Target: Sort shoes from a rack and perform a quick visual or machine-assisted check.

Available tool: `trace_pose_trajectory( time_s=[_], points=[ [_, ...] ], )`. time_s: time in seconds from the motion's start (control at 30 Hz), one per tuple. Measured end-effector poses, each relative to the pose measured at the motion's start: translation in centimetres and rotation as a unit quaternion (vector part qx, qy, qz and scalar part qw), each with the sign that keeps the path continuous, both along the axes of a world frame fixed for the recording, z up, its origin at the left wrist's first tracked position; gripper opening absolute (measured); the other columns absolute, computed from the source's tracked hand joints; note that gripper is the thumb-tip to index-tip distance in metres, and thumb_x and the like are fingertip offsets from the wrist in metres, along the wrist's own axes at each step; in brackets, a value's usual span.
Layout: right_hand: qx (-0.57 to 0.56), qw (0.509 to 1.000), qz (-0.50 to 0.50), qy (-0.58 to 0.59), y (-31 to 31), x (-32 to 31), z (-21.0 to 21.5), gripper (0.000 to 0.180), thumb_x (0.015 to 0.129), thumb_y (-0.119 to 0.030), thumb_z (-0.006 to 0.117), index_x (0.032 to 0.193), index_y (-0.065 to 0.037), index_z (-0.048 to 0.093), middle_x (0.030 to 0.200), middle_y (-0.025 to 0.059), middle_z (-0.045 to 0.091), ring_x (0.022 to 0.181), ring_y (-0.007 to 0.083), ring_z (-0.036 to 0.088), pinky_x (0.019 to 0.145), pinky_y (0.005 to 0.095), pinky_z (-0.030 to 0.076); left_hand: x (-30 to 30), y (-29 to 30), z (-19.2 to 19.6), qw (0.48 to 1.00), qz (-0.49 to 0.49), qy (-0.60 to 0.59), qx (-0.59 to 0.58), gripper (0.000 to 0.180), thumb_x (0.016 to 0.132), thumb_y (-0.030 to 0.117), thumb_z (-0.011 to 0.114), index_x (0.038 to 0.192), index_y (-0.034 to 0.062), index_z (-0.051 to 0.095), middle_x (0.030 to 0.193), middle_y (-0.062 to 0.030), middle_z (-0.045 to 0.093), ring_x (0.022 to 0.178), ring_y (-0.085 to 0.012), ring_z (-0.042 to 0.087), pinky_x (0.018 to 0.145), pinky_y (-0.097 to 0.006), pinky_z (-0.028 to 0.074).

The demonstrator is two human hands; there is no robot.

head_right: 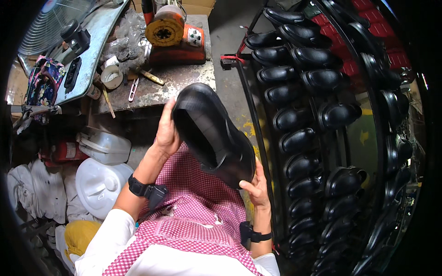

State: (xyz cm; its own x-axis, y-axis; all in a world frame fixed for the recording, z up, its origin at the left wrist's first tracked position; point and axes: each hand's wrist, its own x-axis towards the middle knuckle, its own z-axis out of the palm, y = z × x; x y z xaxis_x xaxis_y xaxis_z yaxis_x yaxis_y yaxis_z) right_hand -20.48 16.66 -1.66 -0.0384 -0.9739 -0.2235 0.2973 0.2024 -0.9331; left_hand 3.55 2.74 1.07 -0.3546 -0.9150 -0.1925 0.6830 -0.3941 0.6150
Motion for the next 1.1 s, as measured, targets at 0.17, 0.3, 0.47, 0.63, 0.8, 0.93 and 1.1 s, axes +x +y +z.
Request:
trace_pose_trajectory(
  time_s=[0.17,0.3,0.47,0.63,0.8,0.93,1.1],
  points=[
    [-0.003,1.0,-0.023,0.009,0.5,-1.7,-1.3,0.095,0.056,0.011,0.072,0.138,-0.007,0.027,0.126,0.0121,0.049,0.114,0.0245,0.05,0.099,0.0336,0.039,-1.6,0.9,-2.0,0.998,0.017,-0.063,-0.023,0.058,0.092,0.053,0.037,0.119,0.0026,0.049,0.105,-0.0088,0.06,0.094,-0.0152,0.059,0.086,-0.029,0.046],
    [0.004,1.0,-0.016,-0.019,1.8,-2.8,-0.8,0.09,0.058,0.007,0.071,0.137,-0.003,0.029,0.125,0.0114,0.05,0.115,0.0226,0.05,0.099,0.0334,0.038,-2.4,1.0,-2.1,0.99,-0.058,-0.066,-0.109,0.053,0.089,0.051,0.046,0.116,0.0058,0.046,0.096,-0.0031,0.056,0.079,-0.0109,0.057,0.075,-0.029,0.051],
    [-0.033,0.981,-0.143,-0.13,3.7,-3.3,-0.3,0.074,0.061,-0.002,0.065,0.13,0.002,0.039,0.121,0.0103,0.053,0.112,0.0222,0.051,0.1,0.0337,0.036,-5.7,2.3,-1.8,0.976,-0.116,-0.072,-0.17,0.059,0.088,0.011,0.057,0.139,0.0084,0.026,0.126,-0.0123,0.048,0.109,-0.0215,0.054,0.083,-0.031,0.051],
    [-0.113,0.926,-0.357,-0.054,5.4,-3.7,2.6,0.056,0.077,-0.022,0.066,0.124,-0.002,0.044,0.111,0.0088,0.056,0.095,0.0238,0.058,0.071,0.0385,0.054,-9.1,3.6,-6.4,0.956,-0.206,-0.183,-0.101,0.038,0.092,0.013,0.052,0.128,0.0042,0.044,0.108,-0.0105,0.061,0.089,-0.0167,0.063,0.071,-0.026,0.053],
    [-0.142,0.854,-0.498,0.052,2.9,-7.0,3.6,0.041,0.085,-0.022,0.061,0.118,-0.004,0.047,0.104,0.0097,0.057,0.08,0.0205,0.062,0.056,0.0336,0.055,-10.4,5.7,-12.0,0.902,-0.212,-0.324,-0.192,0.028,0.091,0.014,0.051,0.115,-0.0004,0.054,0.089,-0.0071,0.066,0.073,-0.0119,0.063,0.064,-0.023,0.051],
    [-0.164,0.79,-0.585,0.077,-1.8,-10.7,5.2,0.069,0.084,-0.02,0.063,0.138,-0.009,0.023,0.124,0.0135,0.044,0.091,0.0244,0.058,0.055,0.0358,0.056,-10.1,6.3,-12.3,0.791,-0.161,-0.444,-0.389,0.021,0.089,0.01,0.051,0.104,-0.0012,0.06,0.08,-0.0091,0.067,0.069,-0.0132,0.065,0.062,-0.025,0.052],
    [-0.063,0.799,-0.594,0.067,-5.5,-13.3,7.5,0.082,0.087,-0.035,0.058,0.144,-0.017,0.002,0.101,0.0258,0.058,0.071,0.0259,0.064,0.059,0.0346,0.055,-9.7,6.2,-12.3,0.805,-0.133,-0.444,-0.371,0.02,0.089,0.009,0.051,0.103,-0.0015,0.06,0.077,-0.0093,0.067,0.067,-0.0137,0.065,0.061,-0.026,0.052]
  ],
)
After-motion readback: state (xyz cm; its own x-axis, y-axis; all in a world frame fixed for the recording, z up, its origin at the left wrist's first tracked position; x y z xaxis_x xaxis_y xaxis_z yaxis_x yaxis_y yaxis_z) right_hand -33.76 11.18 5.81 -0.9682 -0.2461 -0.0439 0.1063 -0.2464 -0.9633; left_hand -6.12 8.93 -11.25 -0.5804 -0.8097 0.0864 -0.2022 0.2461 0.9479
